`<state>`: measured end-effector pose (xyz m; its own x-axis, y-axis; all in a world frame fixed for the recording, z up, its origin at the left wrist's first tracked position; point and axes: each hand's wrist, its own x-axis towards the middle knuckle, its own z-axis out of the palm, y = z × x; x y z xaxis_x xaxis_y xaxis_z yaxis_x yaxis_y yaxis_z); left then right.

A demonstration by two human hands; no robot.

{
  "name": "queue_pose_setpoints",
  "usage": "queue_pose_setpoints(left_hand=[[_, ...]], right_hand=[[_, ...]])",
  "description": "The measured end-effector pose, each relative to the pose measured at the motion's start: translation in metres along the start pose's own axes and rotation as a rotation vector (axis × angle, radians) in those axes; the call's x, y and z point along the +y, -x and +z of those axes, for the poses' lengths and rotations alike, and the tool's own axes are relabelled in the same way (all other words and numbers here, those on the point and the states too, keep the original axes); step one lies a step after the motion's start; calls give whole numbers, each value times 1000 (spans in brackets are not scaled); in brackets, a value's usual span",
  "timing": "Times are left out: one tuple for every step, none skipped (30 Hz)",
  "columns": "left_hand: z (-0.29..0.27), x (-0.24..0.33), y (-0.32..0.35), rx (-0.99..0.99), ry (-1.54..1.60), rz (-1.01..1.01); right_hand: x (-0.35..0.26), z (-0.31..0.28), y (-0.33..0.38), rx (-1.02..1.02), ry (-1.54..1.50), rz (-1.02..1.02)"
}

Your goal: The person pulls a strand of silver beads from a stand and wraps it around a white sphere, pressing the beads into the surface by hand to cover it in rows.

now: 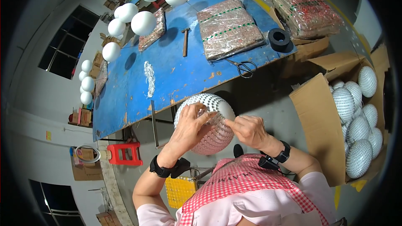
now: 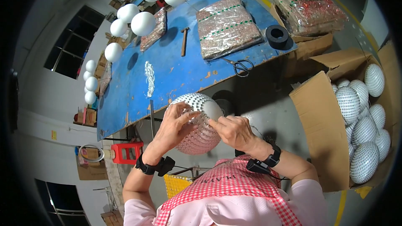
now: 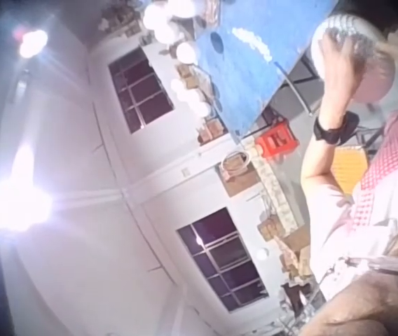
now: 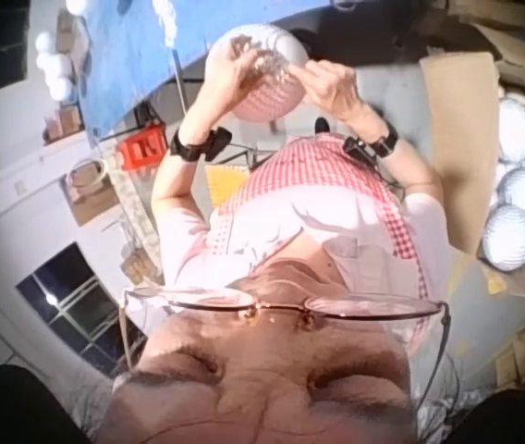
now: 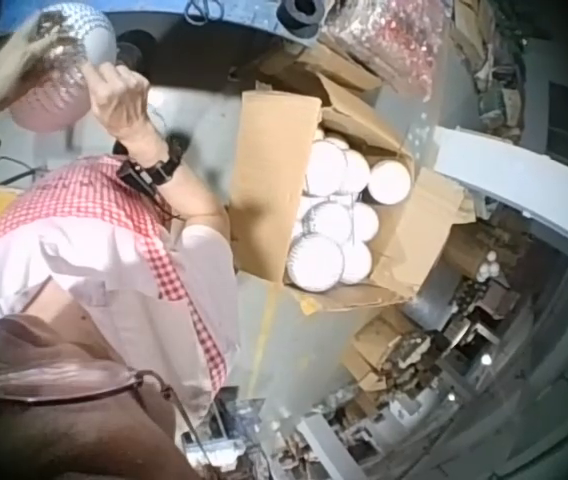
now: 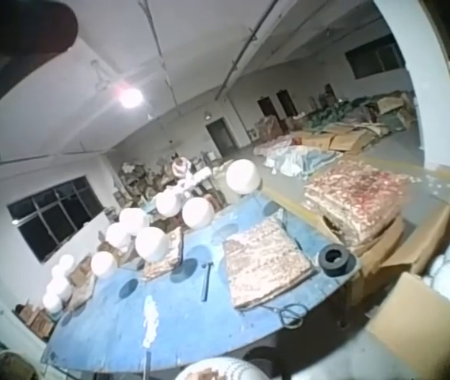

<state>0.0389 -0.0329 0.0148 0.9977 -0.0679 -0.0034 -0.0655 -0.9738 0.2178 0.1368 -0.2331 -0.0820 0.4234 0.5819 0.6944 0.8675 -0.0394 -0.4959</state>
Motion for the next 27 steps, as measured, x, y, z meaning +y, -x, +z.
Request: queue_pose_setpoints(left_hand=[[1, -3, 2, -32, -38, 49], [1, -1, 3, -28, -38, 46], [1, 3, 4, 3, -83, 30], [2, 8, 4, 31, -126, 16], [2, 14, 4, 34, -124, 17], [1, 21, 3, 27, -143, 36], [1, 25, 5, 21, -164, 52], [2, 26, 6, 5, -181, 61], [3, 26, 7, 7, -182, 60], [3, 28, 7, 5, -193, 58], [4, 29, 8, 3, -205, 56], [5, 30, 8, 4, -205, 56], [7, 30, 8, 8, -217, 58], [8, 30, 7, 12, -229, 61], [10, 31, 8, 12, -229, 61], [11, 32, 8, 12, -230, 51], [12, 33, 9, 12, -232, 41], [12, 33, 9, 10, -232, 43], [11, 33, 9, 11, -236, 40], [11, 33, 9, 11, -240, 37], [11, 34, 9, 10, -239, 39], [10, 36, 9, 4, -237, 35], [9, 36, 10, -1, -234, 31], [10, 36, 10, -2, -233, 32], [11, 36, 11, 22, -207, 17], [11, 36, 11, 47, -181, 2], [11, 35, 11, 46, -180, 3]], right_hand=[[-1, 0, -1, 17, -34, 13], [-3, 0, -2, 16, -34, 8], [-6, -1, -2, 6, -63, 47], [-8, -2, -1, -4, -89, 88], [-8, 0, 0, -5, -86, 87], [-7, 3, 2, 11, -126, 151], [-8, 5, 2, 28, -170, 212], [-9, 5, 2, 28, -170, 209], [-10, 5, 1, -11, -181, 290], [-11, 5, 1, -51, -192, 373], [-12, 5, 0, -51, -191, 372], [-13, 7, -1, -36, -182, 403], [-13, 7, -2, -21, -173, 434], [-14, 7, -2, -20, -172, 434], [-15, 5, -2, -50, -157, 461], [-15, 4, -1, -78, -142, 489], [-13, 6, -1, -77, -141, 491], [-9, 9, 0, -75, -324, 620], [-5, 11, 1, -72, -508, 747], [-3, 12, 1, -71, -508, 749], [0, 13, 1, -92, -747, 853], [3, 13, 0, -113, -989, 952], [4, 11, -1, -112, -989, 954], [6, 7, -1, -169, -1144, 1076], [7, 5, -2, -227, -1300, 1197], [9, 5, 0, -226, -1300, 1197], [10, 5, 1, -256, -1351, 1229]])
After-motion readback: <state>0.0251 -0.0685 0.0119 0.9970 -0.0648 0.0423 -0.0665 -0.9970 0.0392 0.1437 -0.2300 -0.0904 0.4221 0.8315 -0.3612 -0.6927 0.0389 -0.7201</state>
